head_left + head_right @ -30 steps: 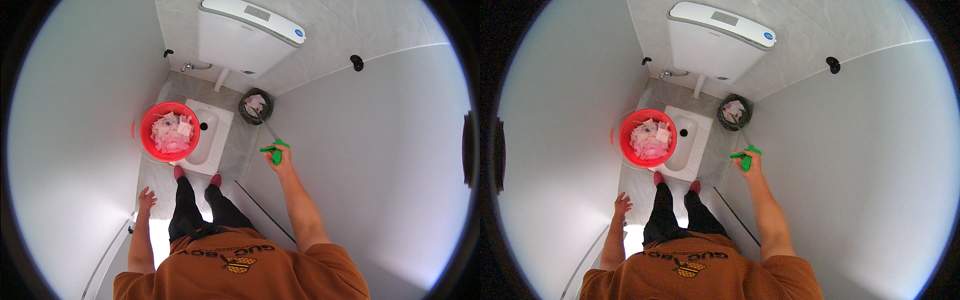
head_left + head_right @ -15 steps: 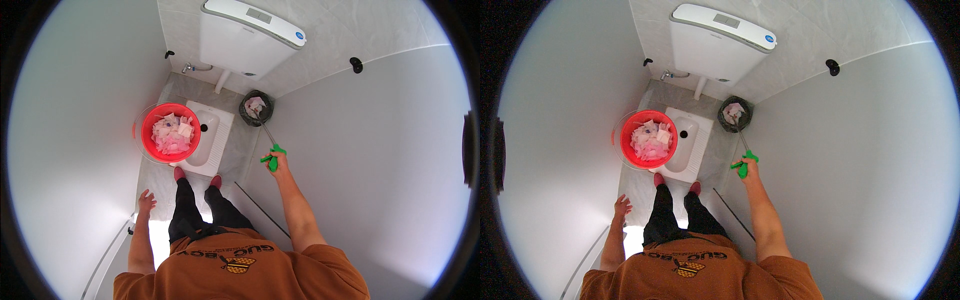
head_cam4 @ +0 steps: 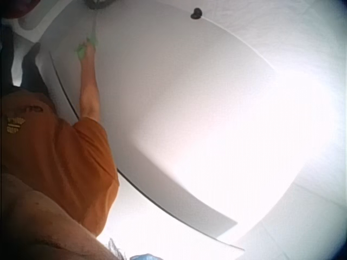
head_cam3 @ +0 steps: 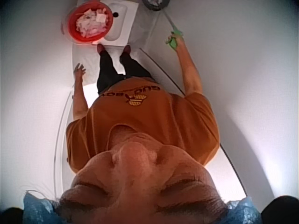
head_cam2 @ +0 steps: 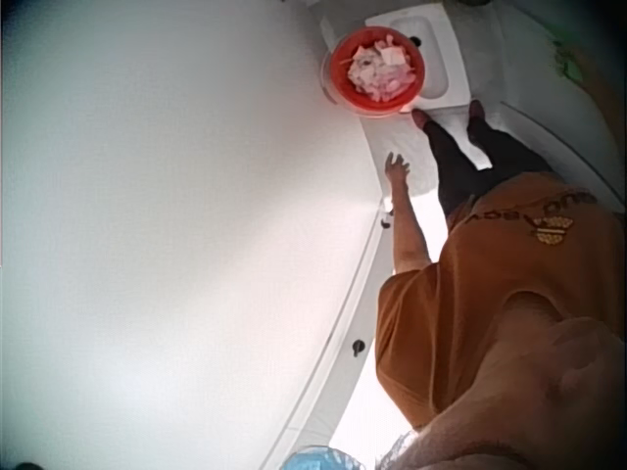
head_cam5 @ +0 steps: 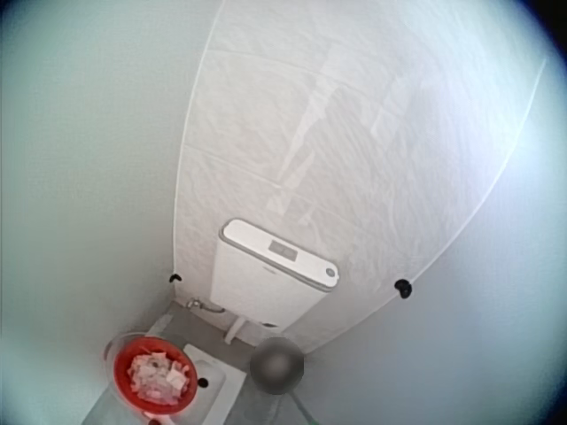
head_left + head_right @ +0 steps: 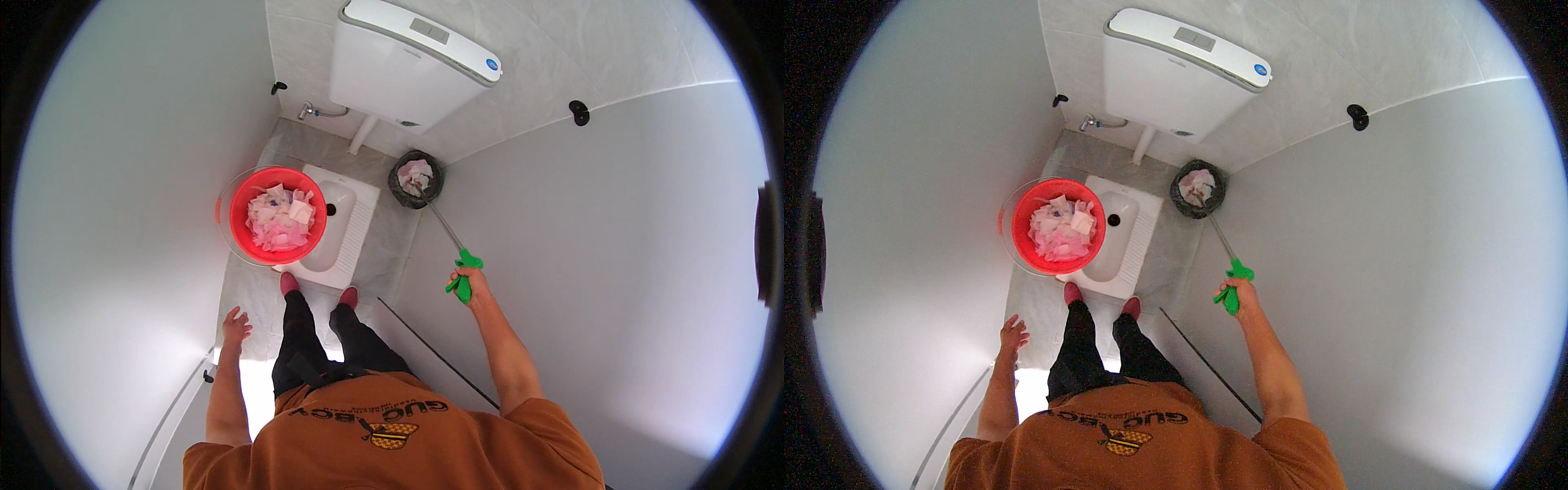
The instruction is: The person sweeps the tiled floor with a red broom, then uses a green grabber tool to pick up trash from the floor and a toilet bowl, placing it into a red bucket.
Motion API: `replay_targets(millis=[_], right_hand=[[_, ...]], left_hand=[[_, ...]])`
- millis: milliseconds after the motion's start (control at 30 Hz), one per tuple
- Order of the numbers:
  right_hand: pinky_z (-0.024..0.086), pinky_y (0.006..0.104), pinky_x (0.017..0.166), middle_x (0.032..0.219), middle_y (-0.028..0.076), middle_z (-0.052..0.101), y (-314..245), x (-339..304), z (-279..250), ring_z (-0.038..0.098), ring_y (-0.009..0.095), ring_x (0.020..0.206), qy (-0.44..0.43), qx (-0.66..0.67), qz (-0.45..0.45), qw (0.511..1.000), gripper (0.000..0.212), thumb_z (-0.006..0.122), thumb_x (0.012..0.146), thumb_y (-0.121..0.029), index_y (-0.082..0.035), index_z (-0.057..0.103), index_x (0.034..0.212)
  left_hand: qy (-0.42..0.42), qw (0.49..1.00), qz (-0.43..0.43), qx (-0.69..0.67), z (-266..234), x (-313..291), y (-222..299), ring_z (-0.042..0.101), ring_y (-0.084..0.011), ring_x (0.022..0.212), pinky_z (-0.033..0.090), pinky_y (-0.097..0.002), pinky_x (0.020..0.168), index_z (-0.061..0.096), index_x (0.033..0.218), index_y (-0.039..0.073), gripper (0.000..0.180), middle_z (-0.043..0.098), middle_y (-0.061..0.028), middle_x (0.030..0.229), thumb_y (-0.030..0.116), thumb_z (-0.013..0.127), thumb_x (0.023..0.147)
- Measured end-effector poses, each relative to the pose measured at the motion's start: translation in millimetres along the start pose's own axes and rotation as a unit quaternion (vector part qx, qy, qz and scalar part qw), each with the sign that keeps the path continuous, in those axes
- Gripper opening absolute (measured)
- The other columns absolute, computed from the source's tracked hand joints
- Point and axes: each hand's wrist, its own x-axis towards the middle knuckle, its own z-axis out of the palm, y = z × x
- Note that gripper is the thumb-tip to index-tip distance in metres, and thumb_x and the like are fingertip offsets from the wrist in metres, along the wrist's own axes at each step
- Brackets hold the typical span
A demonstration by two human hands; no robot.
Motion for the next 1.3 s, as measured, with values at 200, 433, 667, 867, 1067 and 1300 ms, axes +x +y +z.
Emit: replay_targets(millis=[200,433,667,867,1067,1300], right_hand=[[0.048,0.0339,0.053,0.071,0.01,0.055,-18.4,-22.7,10.0,0.057,0.023,0.061,-0.001,-0.029,-0.016,0.999,0.013,0.05,0.082,-0.007,-0.004,0.044,0.093],[0.049,0.0333,0.055,0.073,0.011,0.056,-41.8,-48.5,19.4,0.057,0.023,0.062,-0.02,-0.064,0.002,0.998,0.012,0.049,0.084,-0.01,-0.003,0.046,0.093],[0.05,0.0334,0.058,0.09,0.018,0.062,-12.1,17.0,40.4,0.06,0.025,0.068,-0.072,0.087,0.002,0.994,0.017,0.052,0.08,-0.015,-0.001,0.053,0.09],[0.052,0.0395,0.061,0.084,0.016,0.06,6.4,49.0,70.3,0.06,0.027,0.073,-0.036,0.078,0.013,0.996,0.016,0.05,0.079,-0.014,-0.001,0.051,0.088],[0.049,0.0427,0.059,0.073,0.011,0.055,4.1,50.5,67.5,0.06,0.029,0.074,-0.006,0.04,0.031,0.999,0.011,0.048,0.081,-0.012,-0.004,0.047,0.089],[0.048,0.0412,0.056,0.072,0.011,0.055,3.7,27.7,43.4,0.058,0.028,0.065,-0.003,0.016,0.018,1.0,0.009,0.049,0.081,-0.008,-0.004,0.047,0.089]], left_hand=[[-0.003,1.0,0.002,-0.009,-3.1,8.1,-4.2,0.059,-0.0119,0.06,0.045,-0.0249,0.048,0.047,0.127,0.014,0.045,0.06,-0.0037,0.084,0.02,0.06,0.084],[-0.018,1.0,-0.003,-0.018,2.1,23.0,-13.6,0.058,-0.0137,0.062,0.046,-0.0294,0.053,0.046,0.127,0.017,0.047,0.061,-0.0019,0.086,0.023,0.062,0.083],[-0.014,1.0,0.005,-0.02,3.3,1.1,-3.0,0.058,-0.012,0.06,0.045,-0.0254,0.048,0.046,0.127,0.013,0.047,0.06,-0.0035,0.083,0.02,0.061,0.083],[0.013,1.0,-0.013,0.001,-13.0,0.5,-13.4,0.058,-0.0115,0.062,0.045,-0.0262,0.051,0.046,0.127,0.013,0.046,0.06,-0.0026,0.084,0.021,0.06,0.084],[0.008,1.0,-0.005,-0.005,-9.8,0.2,-11.9,0.058,-0.011,0.061,0.045,-0.0254,0.05,0.047,0.126,0.014,0.045,0.06,-0.0035,0.084,0.021,0.06,0.084],[-0.023,1.0,0.007,-0.021,8.2,3.8,0.0,0.059,-0.0114,0.061,0.045,-0.0249,0.048,0.047,0.127,0.014,0.045,0.061,-0.0042,0.084,0.021,0.06,0.084]])
